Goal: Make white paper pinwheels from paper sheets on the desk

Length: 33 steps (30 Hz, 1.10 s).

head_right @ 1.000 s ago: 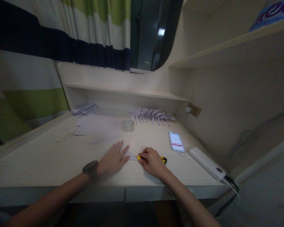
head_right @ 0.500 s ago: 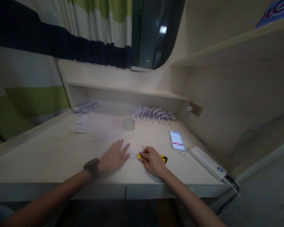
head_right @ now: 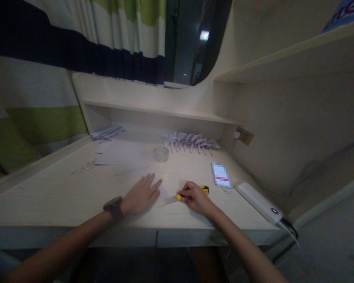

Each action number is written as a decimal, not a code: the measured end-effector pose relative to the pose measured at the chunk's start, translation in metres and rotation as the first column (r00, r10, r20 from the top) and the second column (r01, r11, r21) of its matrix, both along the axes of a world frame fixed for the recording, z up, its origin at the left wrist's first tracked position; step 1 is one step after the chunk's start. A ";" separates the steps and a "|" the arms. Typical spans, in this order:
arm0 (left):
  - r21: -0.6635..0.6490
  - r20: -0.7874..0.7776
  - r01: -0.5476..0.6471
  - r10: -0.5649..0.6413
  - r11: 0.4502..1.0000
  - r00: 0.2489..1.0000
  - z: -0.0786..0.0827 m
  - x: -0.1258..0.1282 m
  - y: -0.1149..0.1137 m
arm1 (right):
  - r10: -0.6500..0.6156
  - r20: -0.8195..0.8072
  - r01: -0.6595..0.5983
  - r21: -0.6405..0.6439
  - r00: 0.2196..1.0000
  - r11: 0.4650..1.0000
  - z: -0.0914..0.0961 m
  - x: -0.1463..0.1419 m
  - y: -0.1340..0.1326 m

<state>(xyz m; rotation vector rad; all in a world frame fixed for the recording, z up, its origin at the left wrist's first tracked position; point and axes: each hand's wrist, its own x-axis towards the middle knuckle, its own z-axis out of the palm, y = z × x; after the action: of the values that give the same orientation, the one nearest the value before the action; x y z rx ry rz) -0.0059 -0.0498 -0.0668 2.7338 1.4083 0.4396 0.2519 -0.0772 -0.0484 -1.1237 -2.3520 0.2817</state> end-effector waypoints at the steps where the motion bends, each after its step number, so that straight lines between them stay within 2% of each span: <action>1: -0.001 -0.001 -0.006 0.006 1.000 1.000 0.001 0.000 -0.001 | 0.005 0.006 -0.005 -0.025 1.000 1.000 0.003 0.003 -0.001; 6: 0.011 0.025 -0.037 0.037 0.999 0.999 0.002 -0.001 -0.002 | 0.011 0.075 0.003 -0.191 0.997 0.982 0.022 0.022 0.002; 8: 0.038 0.040 -0.050 0.049 0.998 0.998 0.002 -0.002 -0.001 | -0.005 0.114 0.028 -0.206 0.993 0.978 0.026 0.028 0.006; 12: 0.060 0.048 -0.088 0.085 0.994 0.995 0.004 -0.003 -0.001 | -0.076 0.213 0.105 -0.130 0.974 0.986 0.029 0.034 0.013; 15: 0.031 0.040 -0.104 0.103 0.994 0.994 0.005 -0.003 -0.001 | -0.188 0.305 0.217 -0.062 0.934 0.974 0.028 0.028 0.018; 19: 0.032 0.033 -0.107 0.106 0.994 0.994 0.007 -0.002 -0.003 | -0.411 0.379 0.430 0.038 0.829 0.902 0.022 0.011 0.028; 22: 0.048 0.040 -0.119 0.117 0.992 0.992 0.006 -0.001 -0.004 | -0.509 0.389 0.511 0.108 0.768 0.853 0.017 -0.001 0.035; 29: 0.079 0.095 -0.086 0.078 0.993 0.992 0.007 -0.001 -0.002 | -0.588 0.397 0.570 0.177 0.705 0.803 0.008 -0.004 0.037; 31: 0.094 0.163 -0.084 0.068 0.992 0.984 0.014 -0.003 0.004 | -0.562 0.382 0.529 0.197 0.734 0.825 0.009 -0.002 0.033; 33: 0.105 0.273 -0.104 0.072 0.989 0.959 0.026 -0.007 0.012 | -0.488 0.358 0.420 0.253 0.796 0.872 0.015 -0.001 0.027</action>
<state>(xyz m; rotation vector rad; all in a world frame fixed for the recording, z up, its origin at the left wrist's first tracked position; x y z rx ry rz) -0.0124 -0.0377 -0.0409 2.5780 1.4777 0.8887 0.2505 -0.0501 -0.0336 -1.7557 -2.2854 -0.3531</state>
